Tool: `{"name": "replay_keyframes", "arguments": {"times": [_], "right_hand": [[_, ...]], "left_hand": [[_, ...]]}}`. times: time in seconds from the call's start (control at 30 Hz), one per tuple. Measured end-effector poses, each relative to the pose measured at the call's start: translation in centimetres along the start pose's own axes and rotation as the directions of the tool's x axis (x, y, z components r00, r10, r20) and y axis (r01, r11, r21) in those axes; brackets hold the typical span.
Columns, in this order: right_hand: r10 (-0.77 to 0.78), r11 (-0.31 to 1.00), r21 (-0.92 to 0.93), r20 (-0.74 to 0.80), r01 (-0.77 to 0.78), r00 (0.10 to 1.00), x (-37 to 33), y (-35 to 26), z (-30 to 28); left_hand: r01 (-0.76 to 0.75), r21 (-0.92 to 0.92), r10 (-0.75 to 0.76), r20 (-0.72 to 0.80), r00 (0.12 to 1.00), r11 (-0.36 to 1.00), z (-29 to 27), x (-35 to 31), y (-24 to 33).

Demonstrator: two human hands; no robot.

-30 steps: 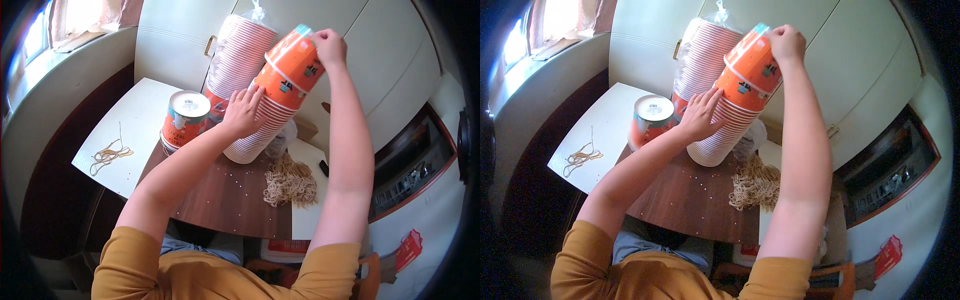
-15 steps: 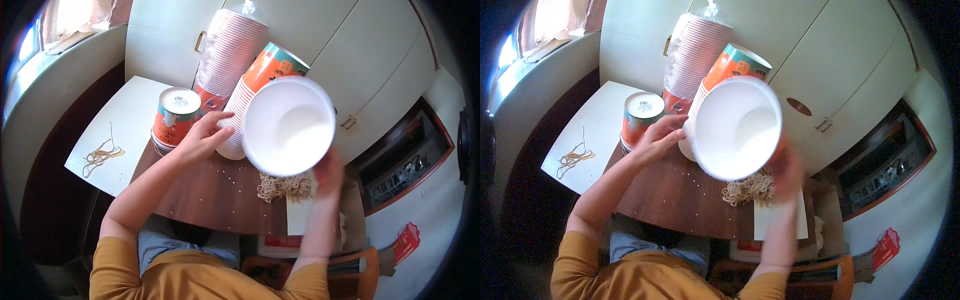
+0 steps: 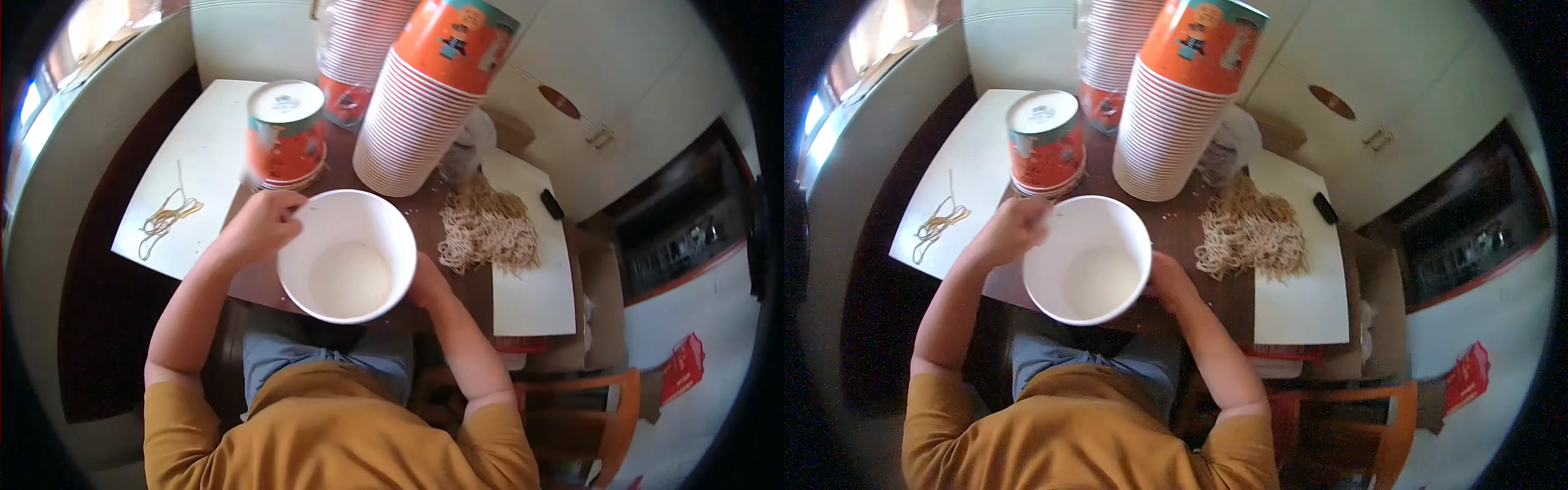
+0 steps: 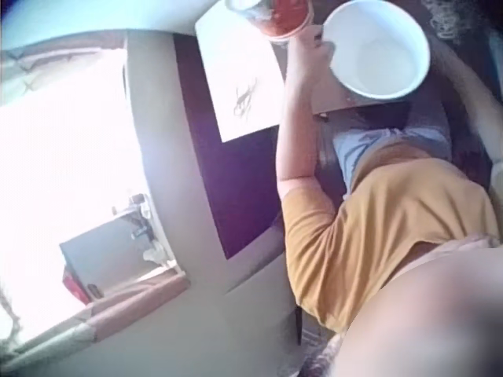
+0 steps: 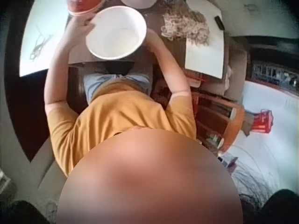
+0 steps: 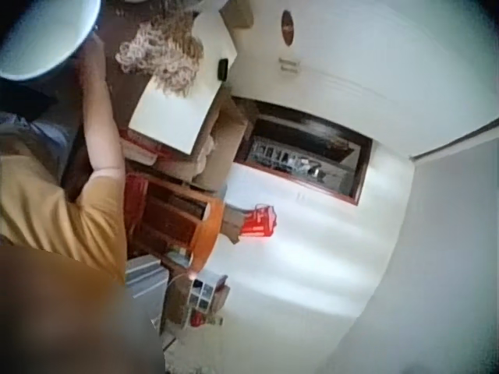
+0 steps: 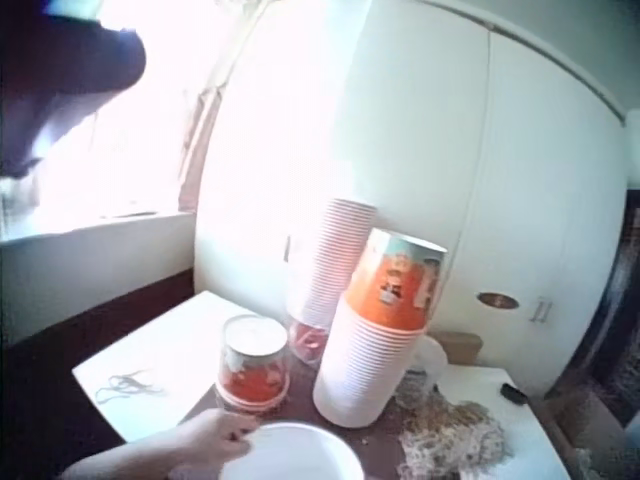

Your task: Tying rubber bands around paper cups to bundle or secure them for packaging.

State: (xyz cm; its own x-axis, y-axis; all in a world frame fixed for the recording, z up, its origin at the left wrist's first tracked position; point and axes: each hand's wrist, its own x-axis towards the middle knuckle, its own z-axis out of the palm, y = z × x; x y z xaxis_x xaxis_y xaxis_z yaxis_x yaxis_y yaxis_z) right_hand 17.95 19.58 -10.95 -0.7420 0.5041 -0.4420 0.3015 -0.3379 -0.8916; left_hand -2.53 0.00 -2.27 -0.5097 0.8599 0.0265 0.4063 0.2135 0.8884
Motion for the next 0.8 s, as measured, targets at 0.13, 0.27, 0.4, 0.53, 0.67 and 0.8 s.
{"name": "replay_keyframes", "arguments": {"times": [0.13,0.27,0.4,0.53,0.67,0.8], "right_hand": [[-0.549,0.569,-0.758,-0.06,0.32,0.834,0.3,-3.1,-6.9],[-0.548,0.406,-0.896,-0.08,0.181,0.832,-1.2,-7.2,-12.1],[-0.506,-0.045,-0.964,0.248,0.262,0.826,0.2,-7.4,-9.9],[-0.406,-0.083,-0.931,0.356,0.354,0.842,3.2,-7.1,-12.1],[-0.531,0.661,-0.632,-0.011,0.405,0.847,-0.8,-14.0,-12.9],[-0.401,0.781,-0.524,-0.005,0.339,0.916,-5.5,-22.0,-13.3]], "left_hand": [[0.012,-0.014,-0.014,-0.158,0.987,1.0,-0.1,-1.3,-0.3],[0.082,0.037,-0.077,-0.121,0.99,0.996,0.1,-1.3,2.2],[0.104,0.217,-0.074,-0.145,0.987,0.97,0.2,-1.7,1.7],[-0.069,0.549,0.257,-0.274,0.927,0.833,0.4,-2.6,2.7],[-0.056,0.412,0.191,-0.296,0.936,0.909,-0.8,-2.8,6.6],[-0.225,0.296,0.277,-0.149,0.949,0.928,-1.0,-1.1,8.7]]}}
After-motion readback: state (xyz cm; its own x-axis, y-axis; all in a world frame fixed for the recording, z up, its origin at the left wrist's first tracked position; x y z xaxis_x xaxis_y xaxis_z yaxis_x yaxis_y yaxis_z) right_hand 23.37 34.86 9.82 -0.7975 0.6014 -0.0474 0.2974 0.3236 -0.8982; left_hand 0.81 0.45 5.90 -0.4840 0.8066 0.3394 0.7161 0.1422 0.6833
